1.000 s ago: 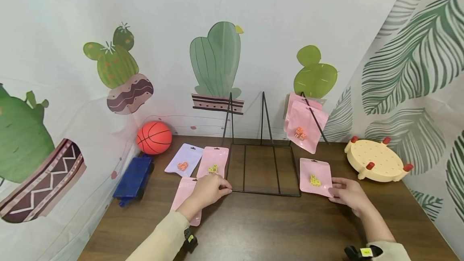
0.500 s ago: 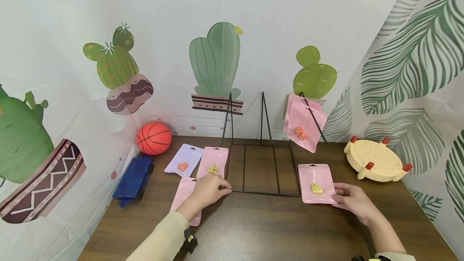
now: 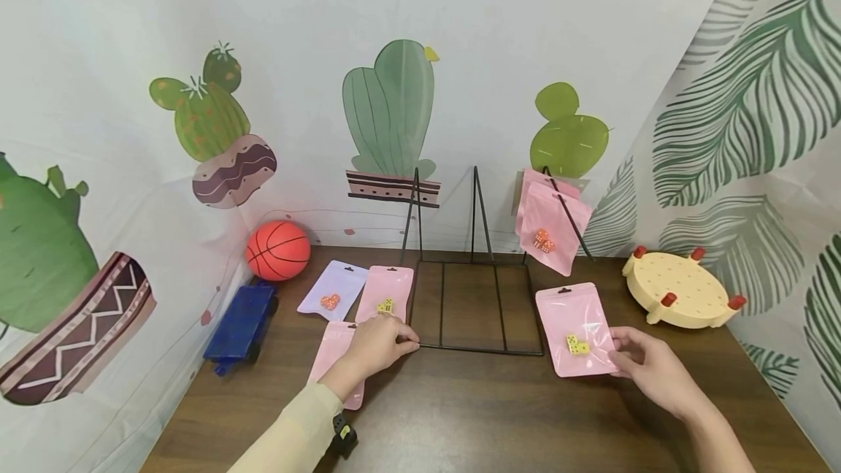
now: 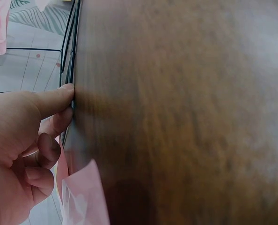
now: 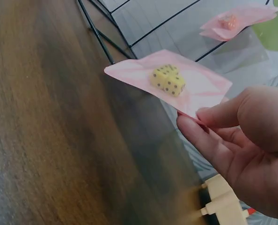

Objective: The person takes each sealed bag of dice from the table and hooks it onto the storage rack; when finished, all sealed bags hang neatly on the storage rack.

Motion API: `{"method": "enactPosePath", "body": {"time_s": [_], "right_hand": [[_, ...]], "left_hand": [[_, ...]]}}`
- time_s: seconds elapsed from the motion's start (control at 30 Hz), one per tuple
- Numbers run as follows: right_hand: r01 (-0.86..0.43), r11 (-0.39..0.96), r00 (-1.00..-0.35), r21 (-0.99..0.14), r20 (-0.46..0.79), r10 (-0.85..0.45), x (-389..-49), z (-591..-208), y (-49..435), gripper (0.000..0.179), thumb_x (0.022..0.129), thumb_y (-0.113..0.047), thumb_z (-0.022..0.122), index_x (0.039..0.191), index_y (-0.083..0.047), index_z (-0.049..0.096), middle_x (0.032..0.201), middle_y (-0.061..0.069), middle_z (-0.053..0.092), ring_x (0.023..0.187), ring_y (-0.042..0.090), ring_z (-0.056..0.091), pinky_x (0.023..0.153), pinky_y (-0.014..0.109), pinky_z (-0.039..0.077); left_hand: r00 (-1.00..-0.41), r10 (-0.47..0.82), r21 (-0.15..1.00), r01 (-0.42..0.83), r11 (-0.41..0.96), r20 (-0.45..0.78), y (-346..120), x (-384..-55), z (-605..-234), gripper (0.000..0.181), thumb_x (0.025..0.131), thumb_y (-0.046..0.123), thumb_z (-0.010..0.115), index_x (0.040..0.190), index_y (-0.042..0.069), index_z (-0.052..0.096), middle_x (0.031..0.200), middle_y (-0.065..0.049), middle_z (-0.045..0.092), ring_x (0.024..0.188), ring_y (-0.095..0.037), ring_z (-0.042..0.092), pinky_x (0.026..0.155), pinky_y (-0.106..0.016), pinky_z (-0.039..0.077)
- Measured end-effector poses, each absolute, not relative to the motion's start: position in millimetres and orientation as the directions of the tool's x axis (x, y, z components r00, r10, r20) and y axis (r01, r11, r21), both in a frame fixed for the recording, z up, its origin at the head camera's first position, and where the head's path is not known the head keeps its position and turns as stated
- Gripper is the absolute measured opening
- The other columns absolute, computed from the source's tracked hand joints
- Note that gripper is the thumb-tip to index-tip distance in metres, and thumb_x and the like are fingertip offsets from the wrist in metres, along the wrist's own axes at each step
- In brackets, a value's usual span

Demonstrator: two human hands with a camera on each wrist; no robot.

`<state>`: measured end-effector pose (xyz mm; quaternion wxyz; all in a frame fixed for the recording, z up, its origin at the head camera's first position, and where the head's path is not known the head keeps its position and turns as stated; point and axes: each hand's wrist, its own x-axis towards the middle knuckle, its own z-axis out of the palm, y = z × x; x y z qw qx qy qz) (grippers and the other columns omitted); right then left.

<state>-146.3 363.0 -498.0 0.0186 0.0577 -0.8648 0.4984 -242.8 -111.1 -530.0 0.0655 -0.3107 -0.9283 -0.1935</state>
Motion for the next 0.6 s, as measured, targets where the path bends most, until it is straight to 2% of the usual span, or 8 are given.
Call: {"method": "enactPosePath", "body": {"time_s": [0.2, 0.6], "right_hand": [[-0.276, 0.532, -0.961, -0.8, 0.215, -0.174, -140, -488, 359, 0.033, 0.093, 0.013, 0.068, 0.125, 0.007, 0.062, 0.101, 0.014, 0.064, 0.083, 0.01, 0.069, 0.065, 0.032, 0.061], [-0.454, 0.434, -0.885, -0.778, 0.338, -0.32, -131, -468, 336, 0.035, 0.093, 0.014, 0.067, 0.123, -0.004, 0.065, 0.102, 0.007, 0.068, 0.087, 0.014, 0.071, 0.068, 0.029, 0.059]], "left_hand": [[-0.796, 0.554, 0.318, 0.605, 0.73, 0.243, -111, -244, -530, 0.006, 0.089, 0.03, 0.083, 0.092, 0.024, 0.085, 0.089, 0.015, 0.076, 0.09, -0.011, 0.072, 0.076, -0.037, 0.056], [-0.793, 0.557, 0.314, 0.609, 0.728, 0.247, -111, -243, -530, 0.005, 0.09, 0.029, 0.083, 0.091, 0.024, 0.084, 0.088, 0.015, 0.076, 0.09, -0.012, 0.071, 0.077, -0.038, 0.056]]}}
